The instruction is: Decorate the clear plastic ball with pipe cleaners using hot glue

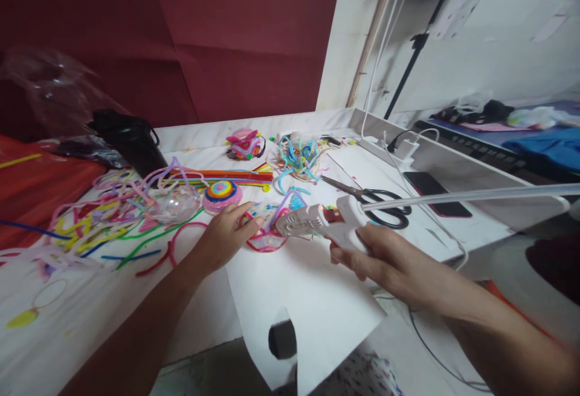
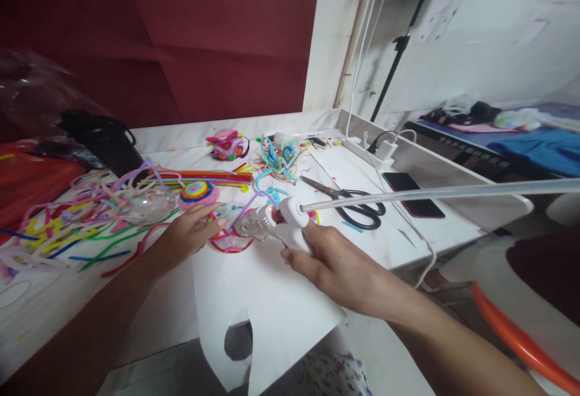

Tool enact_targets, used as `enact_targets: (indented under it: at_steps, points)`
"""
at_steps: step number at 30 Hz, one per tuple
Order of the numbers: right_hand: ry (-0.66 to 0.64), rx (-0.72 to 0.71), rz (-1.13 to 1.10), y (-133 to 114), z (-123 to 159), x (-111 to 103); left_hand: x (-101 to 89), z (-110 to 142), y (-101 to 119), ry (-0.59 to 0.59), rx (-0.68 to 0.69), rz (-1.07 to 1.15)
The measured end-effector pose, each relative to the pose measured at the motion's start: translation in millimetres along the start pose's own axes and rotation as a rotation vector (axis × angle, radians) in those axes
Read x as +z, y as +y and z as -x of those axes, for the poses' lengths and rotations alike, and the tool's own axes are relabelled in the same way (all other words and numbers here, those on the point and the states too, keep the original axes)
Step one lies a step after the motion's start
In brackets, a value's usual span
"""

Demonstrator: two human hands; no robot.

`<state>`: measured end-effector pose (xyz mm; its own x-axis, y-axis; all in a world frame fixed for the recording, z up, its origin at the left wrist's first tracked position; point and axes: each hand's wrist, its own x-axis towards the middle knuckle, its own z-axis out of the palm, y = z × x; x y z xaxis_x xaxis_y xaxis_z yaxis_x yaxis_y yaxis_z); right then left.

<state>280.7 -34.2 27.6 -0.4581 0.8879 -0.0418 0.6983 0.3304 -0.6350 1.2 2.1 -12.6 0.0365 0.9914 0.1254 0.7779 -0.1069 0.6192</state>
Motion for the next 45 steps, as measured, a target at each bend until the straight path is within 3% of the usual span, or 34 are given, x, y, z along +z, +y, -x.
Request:
enact_targets:
  at_steps: [38, 45]
  points:
    - [0.003, 0.007, 0.043, -4.8, 0.1, -2.9, -2.2, 2.3, 5.7, 0.007, -0.019, 0.020]
    - [0.000, 0.013, 0.003, -3.2, -1.5, -7.1, -1.1, 1.7, 4.1, 0.054, -0.018, 0.053]
